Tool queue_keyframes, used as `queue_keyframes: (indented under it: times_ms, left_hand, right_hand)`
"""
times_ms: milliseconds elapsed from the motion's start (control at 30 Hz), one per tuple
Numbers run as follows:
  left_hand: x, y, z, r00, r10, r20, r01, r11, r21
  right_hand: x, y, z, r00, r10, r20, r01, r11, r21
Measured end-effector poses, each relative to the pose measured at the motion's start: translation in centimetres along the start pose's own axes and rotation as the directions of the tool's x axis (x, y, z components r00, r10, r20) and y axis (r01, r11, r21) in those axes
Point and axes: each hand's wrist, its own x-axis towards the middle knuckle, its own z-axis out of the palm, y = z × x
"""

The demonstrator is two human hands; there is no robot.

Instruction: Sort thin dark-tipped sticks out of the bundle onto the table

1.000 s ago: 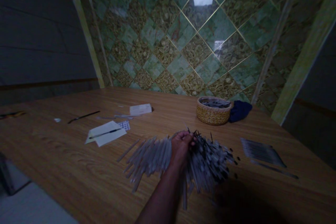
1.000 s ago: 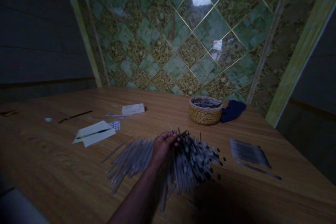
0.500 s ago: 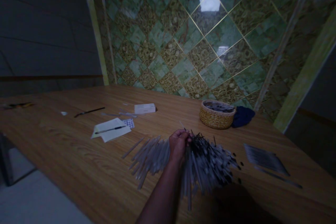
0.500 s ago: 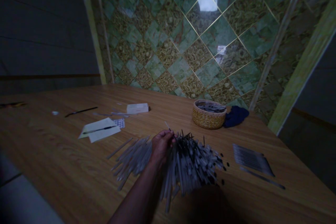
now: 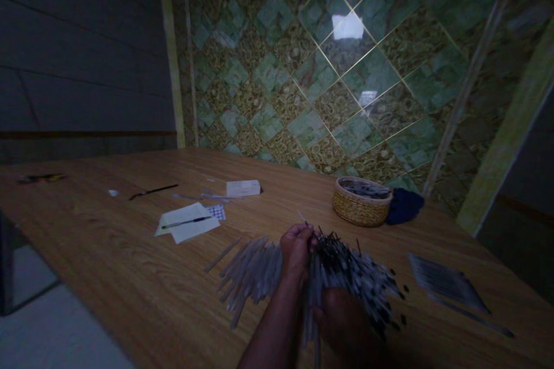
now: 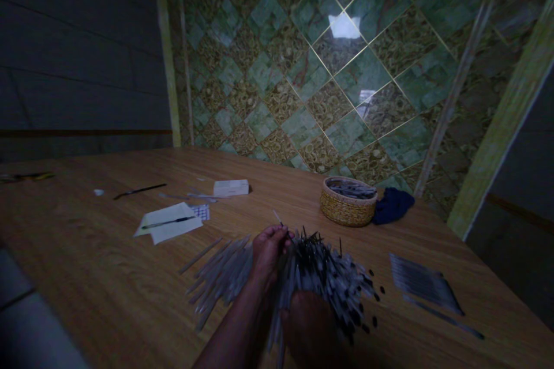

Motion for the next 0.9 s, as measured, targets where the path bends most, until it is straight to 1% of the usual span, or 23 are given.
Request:
queue_keyframes:
  times_ms: [100,167,233,400,533,633,733,900]
  left_hand:
    - [0.0,-0.1,-0.1,1.0,-0.005,-0.003,0.005,1.0,0.004]
    - [0.1,-0.1,-0.1,1.0,-0.005,-0.005,0.005,1.0,0.005]
    - [0.1,-0.1,-0.1,1.0,-0.003,-0.005,0.003,1.0,0.004]
    - [0.3,-0.2,-0.3,1.0,0.001,-0.011,-0.001,1.0,-0.008]
    - [0.4,-0.3,-0.2,1.0,-0.001,-0.007,0.0,1.0,-0.017]
    - [0.4,-0.4,-0.1,1.0,0.004,-0.003,-0.004,1.0,-0.023]
    - [0.5,-0.3,-0.2,1.0,0.007,-0.012,-0.007,1.0,-0.024]
    - [0.7,-0.1,-0.4,0.999,0.007,-0.033,-0.007,1.0,-0.007]
  right_hand:
    - [0.4,0.6,0.1,0.999,0.045,0.012,-0.046,0.993,0.105]
    - [0.4,1.0,-0.3,0.996,0.078,0.029,-0.082,0.981,0.178]
    - [0.2,1.8,-0.9,0.996,0.085,0.027,-0.088,0.97,0.224]
    - [-1.0,4.9,-1.9,0.999,0.043,0.001,-0.042,0.962,0.27]
    - [-1.6,7.0,-2.1,1.0,0.018,-0.005,-0.016,0.971,0.238]
    - [-1.8,7.3,-2.2,1.0,0.017,0.009,-0.018,0.981,0.191]
    - [-2.0,6.9,-2.4,0.999,0.035,0.023,-0.038,0.988,0.148]
    - [-2.3,6.6,-2.5,0.998,0.054,0.035,-0.058,0.986,0.153]
